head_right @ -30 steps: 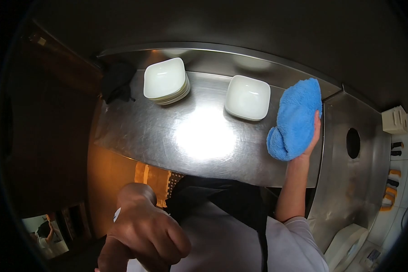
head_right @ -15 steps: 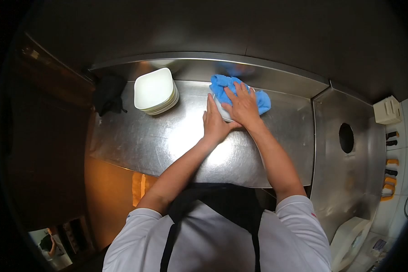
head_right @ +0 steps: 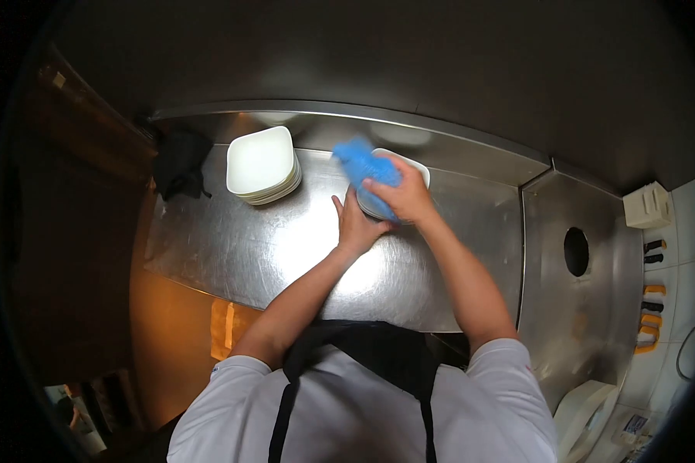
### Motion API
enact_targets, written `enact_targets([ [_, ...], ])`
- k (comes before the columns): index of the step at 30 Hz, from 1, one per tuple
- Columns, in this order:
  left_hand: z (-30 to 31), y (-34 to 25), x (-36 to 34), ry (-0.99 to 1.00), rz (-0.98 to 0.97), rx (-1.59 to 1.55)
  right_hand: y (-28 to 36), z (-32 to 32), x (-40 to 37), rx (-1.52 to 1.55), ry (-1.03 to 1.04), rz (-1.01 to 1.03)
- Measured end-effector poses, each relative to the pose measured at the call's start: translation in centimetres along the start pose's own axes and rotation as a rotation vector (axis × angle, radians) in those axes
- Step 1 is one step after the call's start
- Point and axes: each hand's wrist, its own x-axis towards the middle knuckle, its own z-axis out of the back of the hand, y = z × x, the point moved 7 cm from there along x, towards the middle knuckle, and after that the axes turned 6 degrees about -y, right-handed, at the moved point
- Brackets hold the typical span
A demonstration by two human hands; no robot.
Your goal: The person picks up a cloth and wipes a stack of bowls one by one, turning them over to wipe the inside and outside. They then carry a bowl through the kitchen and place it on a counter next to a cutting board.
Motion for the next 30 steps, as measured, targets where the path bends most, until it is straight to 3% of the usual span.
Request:
enact_targets([
  [2,0.8,-0.4,-0.4,-0.077,0.007,-0.091,3.5,2.4,0.3,-0.334,-0.297,0.329],
  [3,0.9,-0.6,-0.4,-0.090,-0.002,-0.071,1.7,2.4,1.2,-0.544,-0.255,0.438],
  [6,0.8,-0.6,-0.3,-0.091,0.002,-0.046,-2.7,0.0,1.0,-0.919,-0.067,0.370],
  [7,0.8,-0.6,-0.1,-0.079,-0.003,-0.050,-4.3,-1.6,0.1,-1.081,0.105,0.303],
  [11,0.3,0.0,-0.6,-0.040,0.022,-0.045,-6.5,-2.4,0.4,-0.920,0.131,0.205],
  [17,-1.6,0.8,-0.2,-0.091,-0.018,0.091,-4.1,-3.1,-0.6,-0.696,0.259,0.097],
  [20,-0.7,0.3,-0.1,-0.050,-0.017,0.064,-2.1,-2.8,-0.7,-0.517,0.257,-0.150],
  [23,-0.5,0.2,-0.1,-0.016,0.012,0.013,-4.6,-1.5,0.6,0.304,0.108,-0.210],
  [26,0.2,-0.2,-0.1,-0.030,0.016,-0.006,0.2,3.1,1.6,0.288,-0.276,-0.022],
  [29,0.6,-0.6,-0.5,-0.058,0.005,0.010,2.0,4.2,1.4,-0.626,-0.282,0.547],
  [30,0.6,-0.8,-0.3,-0.073,-0.001,0.018,1.3,3.5,1.3,-0.740,-0.203,0.552],
])
